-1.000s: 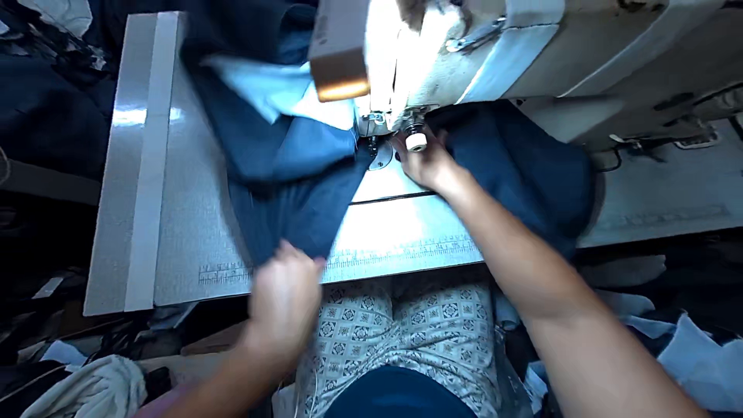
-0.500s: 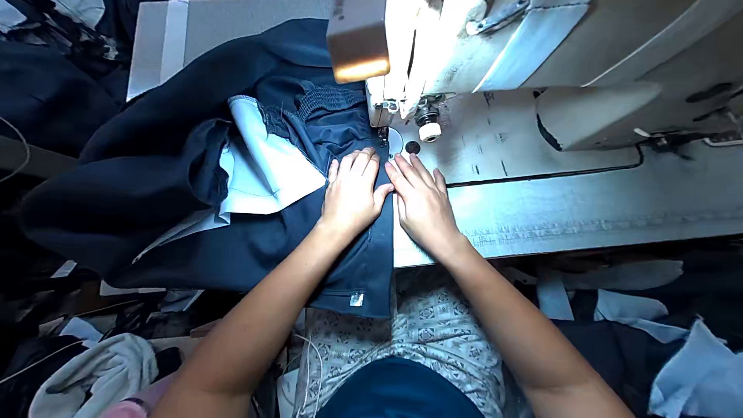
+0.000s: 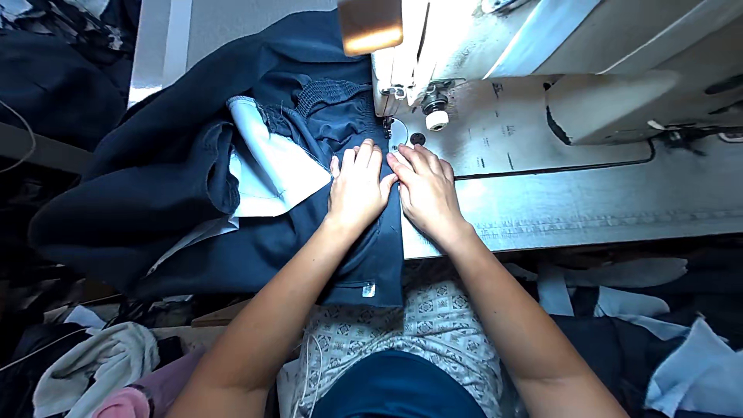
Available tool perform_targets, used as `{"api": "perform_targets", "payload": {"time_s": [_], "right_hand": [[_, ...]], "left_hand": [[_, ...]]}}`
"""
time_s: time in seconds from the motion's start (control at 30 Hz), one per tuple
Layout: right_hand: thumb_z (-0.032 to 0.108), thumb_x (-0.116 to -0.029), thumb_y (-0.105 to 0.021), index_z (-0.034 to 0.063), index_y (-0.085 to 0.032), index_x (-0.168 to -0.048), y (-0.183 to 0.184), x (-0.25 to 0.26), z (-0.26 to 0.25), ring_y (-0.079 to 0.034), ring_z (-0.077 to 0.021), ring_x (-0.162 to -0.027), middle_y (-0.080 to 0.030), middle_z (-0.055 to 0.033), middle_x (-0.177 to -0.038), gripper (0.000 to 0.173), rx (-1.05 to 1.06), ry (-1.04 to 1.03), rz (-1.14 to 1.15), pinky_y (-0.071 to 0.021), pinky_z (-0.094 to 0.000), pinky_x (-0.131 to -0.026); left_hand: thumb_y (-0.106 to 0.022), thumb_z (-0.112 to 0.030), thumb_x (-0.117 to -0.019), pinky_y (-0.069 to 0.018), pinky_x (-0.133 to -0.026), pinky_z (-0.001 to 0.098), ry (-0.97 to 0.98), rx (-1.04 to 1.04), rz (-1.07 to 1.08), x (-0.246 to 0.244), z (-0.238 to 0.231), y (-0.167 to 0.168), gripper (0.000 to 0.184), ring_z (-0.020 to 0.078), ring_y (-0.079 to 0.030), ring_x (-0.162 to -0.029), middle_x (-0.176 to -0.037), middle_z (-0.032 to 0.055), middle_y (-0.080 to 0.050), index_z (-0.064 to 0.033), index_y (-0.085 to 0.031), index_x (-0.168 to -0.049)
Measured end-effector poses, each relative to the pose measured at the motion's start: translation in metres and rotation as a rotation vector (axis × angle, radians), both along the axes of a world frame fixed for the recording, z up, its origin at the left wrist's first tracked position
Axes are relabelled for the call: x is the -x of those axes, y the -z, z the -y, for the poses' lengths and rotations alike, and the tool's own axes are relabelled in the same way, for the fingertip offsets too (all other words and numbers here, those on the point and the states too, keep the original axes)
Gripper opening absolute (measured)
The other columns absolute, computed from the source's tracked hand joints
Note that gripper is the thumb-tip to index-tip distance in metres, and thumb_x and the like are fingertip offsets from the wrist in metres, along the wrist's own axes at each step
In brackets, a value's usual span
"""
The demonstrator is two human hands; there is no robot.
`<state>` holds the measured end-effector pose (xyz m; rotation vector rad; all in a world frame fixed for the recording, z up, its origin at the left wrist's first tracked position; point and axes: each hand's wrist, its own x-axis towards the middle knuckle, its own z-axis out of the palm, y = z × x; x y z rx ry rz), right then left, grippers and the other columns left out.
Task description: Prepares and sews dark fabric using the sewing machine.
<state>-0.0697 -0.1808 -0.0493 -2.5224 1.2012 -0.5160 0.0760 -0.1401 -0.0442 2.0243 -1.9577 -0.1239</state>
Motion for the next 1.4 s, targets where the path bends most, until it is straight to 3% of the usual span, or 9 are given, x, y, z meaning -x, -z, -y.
{"api": "perform_targets", "payload": {"time_s": [0.13, 0.2, 0.33, 0.47, 0.63, 0.73, 0.93, 1.17, 1.4], "right_hand": [[0.008, -0.102, -0.05, 0.0152, -0.061, -0.145, -0.003, 0.003, -0.007, -0.04, -0.0417, -0.147, -0.05, -0.013, -0.156, 0.045, -0.004, -0.02, -0.036, -0.0331, -0.0697, -0.109], [0.005, -0.1021, -0.05, 0.0101, -0.057, -0.147, -0.008, 0.006, -0.021, -0.036, -0.0411, -0.15, -0.046, -0.014, -0.159, 0.046, -0.022, -0.04, -0.051, -0.0312, -0.0707, -0.111], [0.004, -0.0961, -0.056, 0.0077, -0.066, -0.137, 0.006, 0.014, -0.053, -0.048, -0.0355, -0.144, -0.057, -0.012, -0.149, 0.042, 0.109, -0.07, 0.007, -0.0384, -0.0673, -0.108], [0.006, -0.0932, -0.059, 0.0091, -0.071, -0.131, 0.012, 0.028, -0.088, -0.056, -0.0298, -0.138, -0.065, -0.0085, -0.142, 0.04, 0.184, -0.078, 0.01, -0.0438, -0.0635, -0.106], [0.007, -0.0935, -0.057, 0.0087, -0.072, -0.128, 0.012, 0.04, -0.096, -0.059, -0.0284, -0.136, -0.067, -0.0059, -0.139, 0.038, 0.23, -0.1, -0.021, -0.0433, -0.0642, -0.104], [0.004, -0.0926, -0.057, 0.007, -0.073, -0.126, 0.01, 0.041, -0.092, -0.06, -0.0284, -0.133, -0.069, -0.0075, -0.136, 0.038, 0.243, -0.13, -0.021, -0.0446, -0.0637, -0.104], [0.003, -0.0925, -0.057, 0.0067, -0.074, -0.125, 0.01, 0.042, -0.087, -0.063, -0.0274, -0.131, -0.07, -0.0081, -0.134, 0.036, 0.266, -0.168, -0.029, -0.046, -0.0611, -0.104], [0.002, -0.0925, -0.058, 0.0076, -0.076, -0.12, 0.006, 0.041, -0.08, -0.064, -0.0262, -0.129, -0.072, -0.0072, -0.131, 0.034, 0.301, -0.198, -0.048, -0.0451, -0.0608, -0.104], [0.002, -0.0936, -0.057, 0.0063, -0.076, -0.12, 0.004, 0.036, -0.065, -0.062, -0.0283, -0.131, -0.072, -0.0081, -0.131, 0.032, 0.309, -0.212, -0.06, -0.0423, -0.0667, -0.104]], "left_hand": [[-0.058, -0.039, -0.1018, -0.0401, -0.104, 0.0663, 0.08, -0.02, -0.037, -0.014, 0.002, -0.002, 0.056, 0.0461, -0.052, -0.133, -0.149, 0.0227, -0.052, 0.0044, -0.058, -0.137], [-0.06, -0.04, -0.1006, -0.039, -0.105, 0.066, 0.134, -0.021, -0.061, -0.022, 0.001, -0.003, 0.059, 0.0471, -0.05, -0.134, -0.149, 0.024, -0.052, 0.0047, -0.057, -0.138], [-0.061, -0.037, -0.0998, -0.0305, -0.11, 0.0742, 0.238, -0.069, -0.083, -0.024, -0.023, -0.007, 0.056, 0.0473, -0.037, -0.148, -0.156, 0.021, -0.048, -0.0018, -0.058, -0.144], [-0.061, -0.035, -0.0989, -0.0391, -0.109, 0.0674, 0.306, -0.033, -0.066, -0.007, -0.073, -0.005, 0.053, 0.0404, -0.047, -0.144, -0.151, 0.0188, -0.054, 0.0012, -0.062, -0.138], [-0.059, -0.033, -0.0992, -0.0434, -0.109, 0.0621, 0.28, -0.021, -0.094, 0.008, -0.097, 0.001, 0.054, 0.0384, -0.048, -0.144, -0.152, 0.0191, -0.054, 0.0045, -0.061, -0.138], [-0.056, -0.033, -0.1004, -0.0451, -0.108, 0.0595, 0.286, 0.014, -0.112, 0.008, -0.098, 0.006, 0.053, 0.0375, -0.049, -0.143, -0.151, 0.0187, -0.055, 0.0043, -0.061, -0.137], [-0.061, -0.037, -0.096, -0.0381, -0.112, 0.0648, 0.332, 0.006, -0.218, -0.004, -0.09, 0.009, 0.056, 0.0373, -0.045, -0.146, -0.152, 0.0172, -0.054, 0.0019, -0.062, -0.137], [-0.068, -0.056, -0.0852, -0.0257, -0.114, 0.0734, 0.349, -0.052, -0.222, -0.015, -0.065, 0.004, 0.082, 0.0411, -0.035, -0.151, -0.158, 0.0202, -0.045, 0.0025, -0.057, -0.142], [-0.075, -0.05, -0.0821, -0.0226, -0.116, 0.0711, 0.343, -0.095, -0.232, -0.026, -0.034, -0.001, 0.084, 0.0408, -0.031, -0.153, -0.16, 0.0199, -0.042, 0.0024, -0.054, -0.144]]}}
